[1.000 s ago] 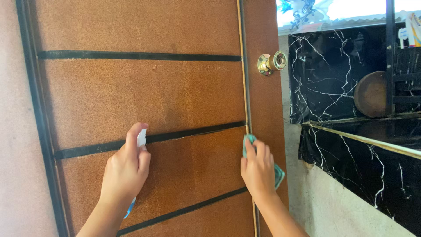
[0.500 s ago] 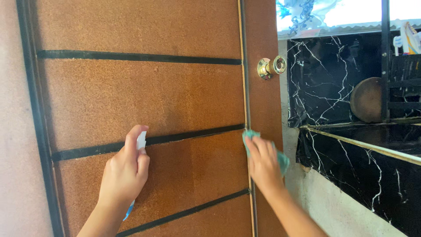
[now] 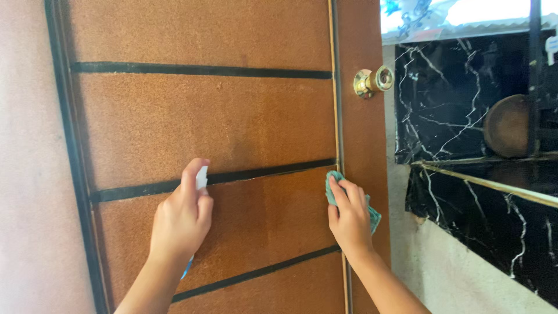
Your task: The person cleans a wooden door with horizontal black stripes by spraying a liquid and wiping the surface with a cloth.
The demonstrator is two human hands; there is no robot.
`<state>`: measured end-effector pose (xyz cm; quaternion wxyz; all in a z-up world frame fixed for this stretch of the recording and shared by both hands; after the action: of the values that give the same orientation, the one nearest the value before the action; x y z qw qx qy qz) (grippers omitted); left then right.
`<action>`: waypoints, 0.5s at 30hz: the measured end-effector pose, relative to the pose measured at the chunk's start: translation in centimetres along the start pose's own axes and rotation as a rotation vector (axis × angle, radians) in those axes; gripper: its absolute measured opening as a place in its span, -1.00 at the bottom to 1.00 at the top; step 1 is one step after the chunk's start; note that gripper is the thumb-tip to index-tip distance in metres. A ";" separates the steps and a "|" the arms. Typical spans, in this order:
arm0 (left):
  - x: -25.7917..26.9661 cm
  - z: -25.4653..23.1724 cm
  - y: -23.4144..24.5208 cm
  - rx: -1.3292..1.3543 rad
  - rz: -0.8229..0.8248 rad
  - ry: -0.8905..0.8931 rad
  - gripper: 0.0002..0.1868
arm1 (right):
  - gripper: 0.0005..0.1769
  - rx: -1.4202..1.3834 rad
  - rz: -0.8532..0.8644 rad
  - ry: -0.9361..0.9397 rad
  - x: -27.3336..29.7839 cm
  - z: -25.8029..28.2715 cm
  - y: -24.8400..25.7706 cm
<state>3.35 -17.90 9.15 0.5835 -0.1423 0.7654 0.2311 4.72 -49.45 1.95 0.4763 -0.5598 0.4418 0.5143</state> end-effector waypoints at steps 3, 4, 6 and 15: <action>-0.1 0.2 -1.5 -0.116 0.191 0.306 -0.46 | -0.31 0.034 0.045 0.051 2.3 -0.2 0.3; 0.2 -0.7 -2.8 -0.147 0.262 0.258 -0.40 | -0.29 0.034 0.068 0.075 2.9 -0.4 0.4; 1.0 -1.9 -5.9 -0.207 0.404 0.162 -0.28 | -0.29 0.049 0.068 0.112 3.2 -0.8 0.3; 3.3 -4.9 -15.6 -0.259 0.354 -0.303 -0.50 | -0.26 0.030 0.109 0.117 3.4 -1.1 0.2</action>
<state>6.00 -33.58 4.10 0.6188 -0.0438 0.6463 0.4443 4.98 -50.60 -1.38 0.4293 -0.5569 0.5062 0.4993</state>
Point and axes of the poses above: each hand's wrist, its own x-axis away from the middle knuckle, its own y-axis out of the back of the hand, z = x × y, the point moved 6 cm from there along -x, towards the middle knuckle, and after that the axes turned 11 degrees about x, right-handed, at the moved point
